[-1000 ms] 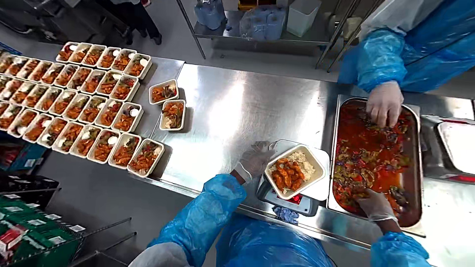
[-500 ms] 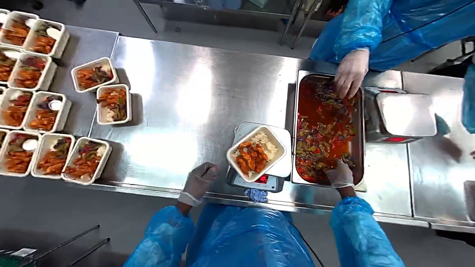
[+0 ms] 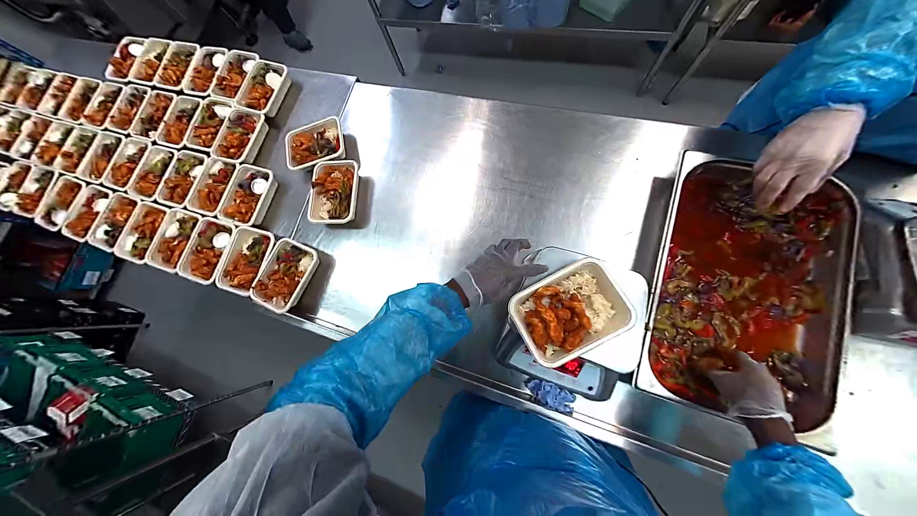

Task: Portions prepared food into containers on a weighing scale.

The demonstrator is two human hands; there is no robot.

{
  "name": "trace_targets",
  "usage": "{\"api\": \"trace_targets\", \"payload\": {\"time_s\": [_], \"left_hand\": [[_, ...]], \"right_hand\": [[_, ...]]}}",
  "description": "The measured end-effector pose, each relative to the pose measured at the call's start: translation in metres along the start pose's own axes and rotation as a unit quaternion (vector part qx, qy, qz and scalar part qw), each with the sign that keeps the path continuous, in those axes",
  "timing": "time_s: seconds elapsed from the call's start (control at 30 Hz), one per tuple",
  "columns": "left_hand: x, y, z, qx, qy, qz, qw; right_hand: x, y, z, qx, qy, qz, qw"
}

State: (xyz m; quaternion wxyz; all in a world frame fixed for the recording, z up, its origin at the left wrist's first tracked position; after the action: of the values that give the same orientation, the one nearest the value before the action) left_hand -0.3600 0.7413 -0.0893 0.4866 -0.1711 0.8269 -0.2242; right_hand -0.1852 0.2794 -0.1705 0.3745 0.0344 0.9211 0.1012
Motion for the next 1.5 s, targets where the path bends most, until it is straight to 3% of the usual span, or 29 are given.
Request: {"api": "trace_targets", "payload": {"time_s": [0.17,0.33,0.4,0.5,0.6,0.7,0.87,1.0,1.13,1.27,1.4,1.5], "left_hand": [[0.003,0.007,-0.032,-0.005,-0.097,-0.022,0.995],[0.075,0.009,-0.085,-0.174,-0.097,-0.092,0.976],[0.119,0.002,-0.092,-0.226,-0.068,-0.118,0.965],[0.149,-0.014,-0.107,-0.265,0.019,-0.155,0.952],[0.152,-0.017,-0.117,-0.309,-0.059,-0.170,0.934],[0.141,-0.015,-0.117,-0.370,-0.091,-0.179,0.907],[0.130,-0.011,-0.113,-0.364,-0.105,-0.176,0.908],[0.136,-0.006,-0.116,-0.345,-0.116,-0.186,0.912],[0.138,-0.006,-0.120,-0.353,-0.110,-0.198,0.908],[0.140,-0.009,-0.113,-0.339,-0.100,-0.203,0.913],[0.139,-0.010,-0.106,-0.324,-0.087,-0.208,0.919],[0.138,-0.009,-0.106,-0.320,-0.091,-0.208,0.920]], "right_hand": [[0.000,-0.008,0.004,-0.012,0.000,0.013,1.000],[-0.002,-0.011,0.000,-0.019,-0.018,0.034,0.999],[-0.010,-0.013,-0.006,0.001,-0.030,0.017,0.999],[-0.019,-0.029,-0.007,-0.002,-0.063,0.021,0.998],[-0.025,-0.029,-0.013,-0.053,-0.090,0.033,0.994],[-0.027,0.002,-0.007,-0.079,-0.054,0.020,0.995],[-0.001,0.056,0.017,-0.026,-0.008,-0.065,0.997],[0.008,0.063,0.013,-0.066,-0.057,-0.100,0.991],[-0.021,0.075,0.017,-0.138,-0.110,-0.027,0.984],[-0.045,0.107,0.039,-0.127,-0.048,-0.022,0.990],[-0.036,0.134,0.071,-0.107,0.031,-0.141,0.984],[-0.026,0.142,0.068,-0.113,0.016,-0.193,0.974]]}}
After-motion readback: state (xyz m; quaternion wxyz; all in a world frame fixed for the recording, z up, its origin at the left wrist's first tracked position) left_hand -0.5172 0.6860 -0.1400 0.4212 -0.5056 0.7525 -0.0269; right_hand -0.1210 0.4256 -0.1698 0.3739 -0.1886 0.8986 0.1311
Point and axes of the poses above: each hand's wrist, its own z-axis towards the middle knuckle, its own x-axis out of the palm, y = z × x, the point moved 2 cm from there along z, towards the middle knuckle, and after that the axes turned 14 degrees about y, right-handed, at the moved point
